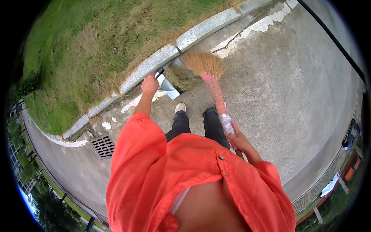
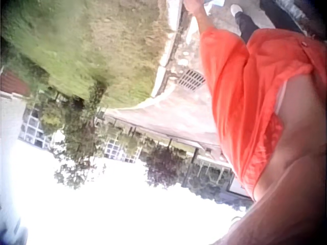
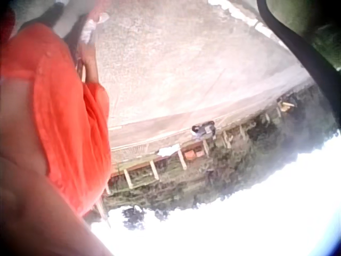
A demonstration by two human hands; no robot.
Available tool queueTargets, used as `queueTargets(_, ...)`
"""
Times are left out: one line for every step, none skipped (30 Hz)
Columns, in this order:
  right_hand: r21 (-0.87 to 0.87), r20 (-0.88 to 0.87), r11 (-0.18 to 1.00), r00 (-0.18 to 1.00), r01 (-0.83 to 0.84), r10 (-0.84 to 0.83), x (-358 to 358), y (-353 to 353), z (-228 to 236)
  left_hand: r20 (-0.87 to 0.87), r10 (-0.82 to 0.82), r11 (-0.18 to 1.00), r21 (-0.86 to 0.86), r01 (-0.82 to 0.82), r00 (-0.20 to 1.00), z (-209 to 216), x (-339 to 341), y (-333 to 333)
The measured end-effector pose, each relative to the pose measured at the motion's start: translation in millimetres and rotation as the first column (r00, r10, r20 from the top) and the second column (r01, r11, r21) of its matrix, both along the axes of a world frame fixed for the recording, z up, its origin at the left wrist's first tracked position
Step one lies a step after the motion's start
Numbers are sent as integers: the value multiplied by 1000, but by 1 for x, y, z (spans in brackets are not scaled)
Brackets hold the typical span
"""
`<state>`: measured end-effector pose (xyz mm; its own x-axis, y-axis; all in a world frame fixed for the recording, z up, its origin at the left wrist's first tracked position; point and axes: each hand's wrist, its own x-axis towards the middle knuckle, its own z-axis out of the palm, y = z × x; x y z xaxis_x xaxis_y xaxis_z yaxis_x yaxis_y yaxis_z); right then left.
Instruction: The person sweeps debris from a stone-paved walkway and a concrete road into a metal dustpan using a broom, then walks to a green trash bin and empties the collected material.
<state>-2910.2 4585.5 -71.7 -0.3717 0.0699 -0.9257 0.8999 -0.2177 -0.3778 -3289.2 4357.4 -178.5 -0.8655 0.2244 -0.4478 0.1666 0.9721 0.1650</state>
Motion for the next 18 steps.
queueTargets(-2, -66, 998, 995, 68, -68, 18, -11, 6, 17, -22, 999, 25, 21, 1000, 2, -4, -2)
queueTargets(-19, -92, 986, 982, 166, -167, 29, -31, 21, 37, -49, 998, 38, 48, 998, 6, -5, -5)
queueTargets(-30, -102, 963, 958, 268, -270, 33, -53, 47, 72, -82, 995, 57, 78, 994, 4, -8, -10)
queueTargets(-41, -109, 930, 924, 365, -367, 33, -72, 70, 85, -118, 991, 69, 112, 989, -1, -11, -16)
queueTargets(-38, -65, 893, 890, 449, -451, 29, -84, 87, 97, -126, 990, 77, 119, 987, -5, -12, -23)
queueTargets(-38, -28, 845, 845, 533, -534, 27, -92, 101, 101, -137, 988, 80, 129, 985, -7, -13, -27)
queueTargets(-33, 11, 792, 792, 610, -610, 26, -100, 109, 108, -146, 987, 84, 137, 983, -7, -13, -33)
queueTargets(-39, 46, 807, 808, 589, -588, 36, -97, 107, 132, -144, 987, 92, 133, 981, 1, -13, -38)
queueTargets(-19, 61, 812, 812, 583, -581, 45, -90, 98, 109, -157, 985, 92, 148, 981, 8, -13, -43)
queueTargets(12, 92, 822, 818, 570, -568, 45, -81, 94, 106, -163, 983, 97, 153, 981, 12, -15, -53)
queueTargets(49, 128, 830, 821, 555, -556, 42, -74, 90, 108, -170, 982, 105, 159, 979, 14, -16, -62)
queueTargets(110, 72, 787, 784, 608, -616, 45, -71, 75, 116, -186, 980, 92, 176, 976, 16, -18, -68)
queueTargets(168, 14, 737, 746, 654, -665, 45, -71, 56, 111, -190, 979, 94, 180, 975, 18, -20, -76)
queueTargets(158, 4, 700, 708, 696, -706, 38, -70, 43, 105, -192, 979, 92, 183, 976, 21, -20, -86)
queueTargets(154, 4, 666, 673, 730, -739, 30, -68, 30, 110, -187, 980, 90, 178, 976, 19, -19, -96)
queueTargets(149, 3, 630, 636, 763, -771, 28, -71, 20, 126, -166, 985, 72, 158, 978, 17, -18, -104)
queueTargets(121, 24, 624, 626, 772, -779, 33, -81, 7, 120, -176, 983, 66, 169, 977, 12, -17, -116)
queueTargets(92, 43, 613, 612, 785, -790, 35, -95, -6, 113, -191, 981, 60, 186, 975, 3, -17, -127)
